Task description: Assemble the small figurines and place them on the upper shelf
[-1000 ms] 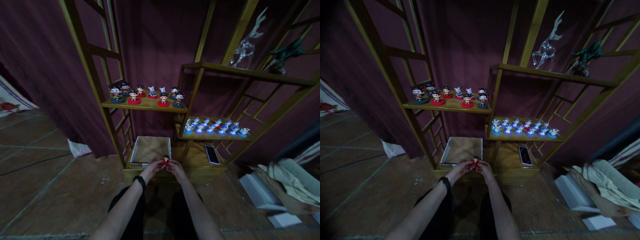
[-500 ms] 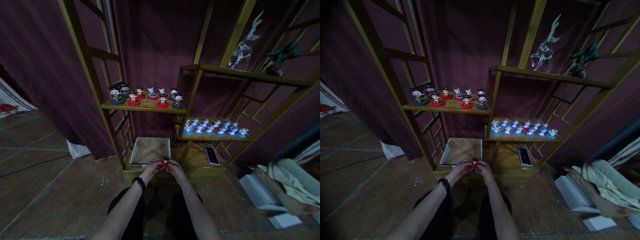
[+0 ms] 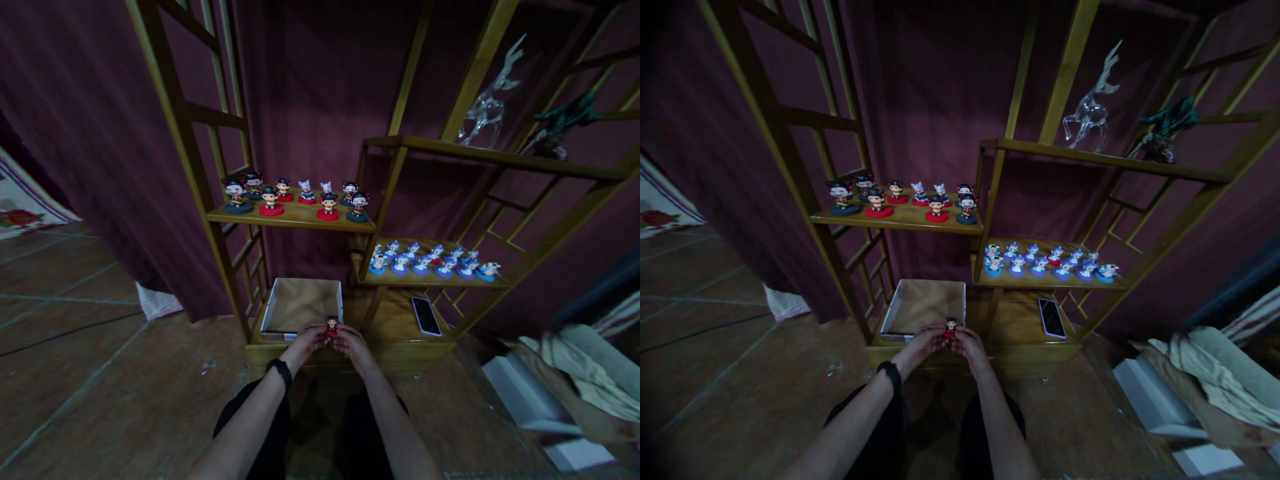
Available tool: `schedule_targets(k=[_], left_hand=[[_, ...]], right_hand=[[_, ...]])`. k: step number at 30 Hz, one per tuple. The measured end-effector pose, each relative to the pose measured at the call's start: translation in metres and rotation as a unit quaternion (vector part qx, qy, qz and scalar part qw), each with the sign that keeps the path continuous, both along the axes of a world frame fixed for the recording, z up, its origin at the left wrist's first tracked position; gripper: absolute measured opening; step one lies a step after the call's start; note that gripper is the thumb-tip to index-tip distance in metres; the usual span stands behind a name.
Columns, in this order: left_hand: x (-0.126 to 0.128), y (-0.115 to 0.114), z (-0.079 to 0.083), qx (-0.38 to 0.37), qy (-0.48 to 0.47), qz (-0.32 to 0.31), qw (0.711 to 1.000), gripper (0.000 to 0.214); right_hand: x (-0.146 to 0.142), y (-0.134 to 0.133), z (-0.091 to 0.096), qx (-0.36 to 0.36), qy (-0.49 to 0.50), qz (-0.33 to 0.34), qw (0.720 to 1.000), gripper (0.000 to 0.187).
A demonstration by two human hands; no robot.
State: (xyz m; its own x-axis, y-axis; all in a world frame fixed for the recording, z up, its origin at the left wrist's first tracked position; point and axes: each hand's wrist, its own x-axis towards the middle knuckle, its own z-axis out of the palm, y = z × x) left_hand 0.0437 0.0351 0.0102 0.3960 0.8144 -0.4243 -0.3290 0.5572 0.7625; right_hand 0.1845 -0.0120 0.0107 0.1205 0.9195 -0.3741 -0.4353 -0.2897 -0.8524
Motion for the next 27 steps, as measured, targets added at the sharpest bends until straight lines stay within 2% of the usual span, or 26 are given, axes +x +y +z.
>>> schedule_targets(k=[15,23,27], left_hand=[[-0.002,-0.002,0.003,0.026,-0.002,-0.022,0.999,0.012],[0.0,-0.003,0.004,0.06,0.009,-0.031,0.998,0.026],[0.002,-0.004,0.005,0.067,0.02,-0.046,0.996,0.023]], right_hand=[[0.003,0.001,-0.007,0.001,-0.014,0.011,1.0,0.038],[0.002,-0.005,0.007,0.007,-0.027,0.013,1.0,0.037],[0.001,-0.005,0.008,0.01,-0.035,0.007,0.999,0.038]])
